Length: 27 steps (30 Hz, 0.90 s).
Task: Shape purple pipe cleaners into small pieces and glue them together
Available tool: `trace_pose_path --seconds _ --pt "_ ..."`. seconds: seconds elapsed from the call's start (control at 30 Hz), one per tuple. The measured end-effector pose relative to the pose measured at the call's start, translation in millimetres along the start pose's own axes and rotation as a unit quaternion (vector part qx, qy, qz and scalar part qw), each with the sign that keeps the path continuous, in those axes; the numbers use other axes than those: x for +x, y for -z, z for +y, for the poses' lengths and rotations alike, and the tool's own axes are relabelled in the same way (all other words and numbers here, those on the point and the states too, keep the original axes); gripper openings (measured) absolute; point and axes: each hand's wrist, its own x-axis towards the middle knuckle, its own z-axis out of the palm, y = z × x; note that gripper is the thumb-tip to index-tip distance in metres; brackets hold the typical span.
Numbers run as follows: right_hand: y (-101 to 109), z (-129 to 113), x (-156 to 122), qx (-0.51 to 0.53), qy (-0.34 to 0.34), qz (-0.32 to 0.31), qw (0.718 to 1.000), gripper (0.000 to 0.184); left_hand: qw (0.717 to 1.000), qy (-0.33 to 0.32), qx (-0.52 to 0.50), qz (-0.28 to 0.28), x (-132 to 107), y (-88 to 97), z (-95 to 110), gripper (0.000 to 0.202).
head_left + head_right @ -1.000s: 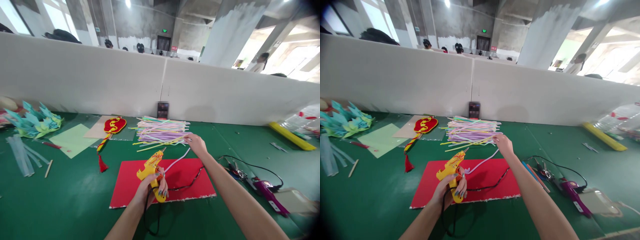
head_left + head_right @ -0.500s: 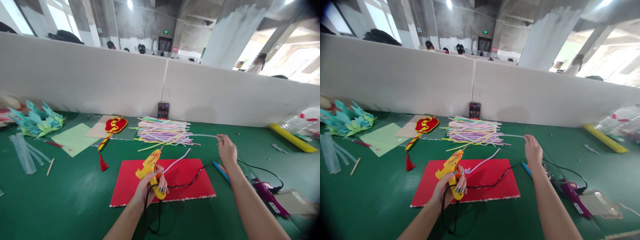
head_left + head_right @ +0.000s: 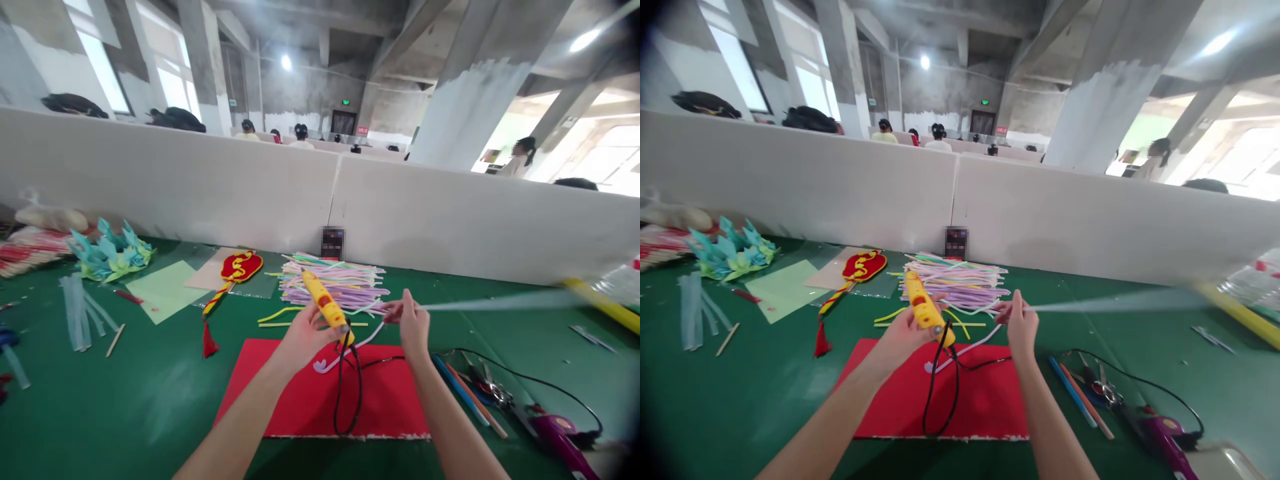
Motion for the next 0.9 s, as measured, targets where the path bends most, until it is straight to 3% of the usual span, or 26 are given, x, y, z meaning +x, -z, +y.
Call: trace_pose_path --seconds 0.07,0.23,0.4,0.5,0.6,0.67,0.8,0.9 --pt "-21 -23 -4 0.125 -0.008 -0.050 0.991 0.049 0.997 -0.024 0.042 0.054 10 -2.0 2 0.040" --pt "-49 -61 -10 0.213 -0.021 -0.207 0.955 0.035 0.991 -0.005 -0.013 0.131 23 -1.2 4 0.032" --pt "-65 -50 -15 0.186 -0.046 -0.298 0.935 0.039 0.994 0.036 -0.020 0.098 25 8.5 8 0.030" --pt "-70 -36 -19 0.131 -0.090 -0.365 0.918 0.041 0.995 0.024 -0.035 0.086 26 11.4 10 0.029" --pt "-68 -31 -20 0.137 -0.119 -0.478 0.859 0.043 0.992 0.006 -0.069 0.102 26 12.4 15 0.028" --pt "-61 -30 -17 0.162 -0.134 -0.515 0.831 0.045 0.991 0.014 -0.090 0.100 24 13.5 21 0.027" --pt "-35 -25 -8 0.209 -0.134 -0.483 0.840 0.043 0.992 0.002 -0.089 0.094 16 16.1 35 0.028" --pt "-11 -18 -2 0.177 -0.117 -0.527 0.823 0.045 0.988 -0.057 -0.072 0.123 13 17.5 41 0.030"
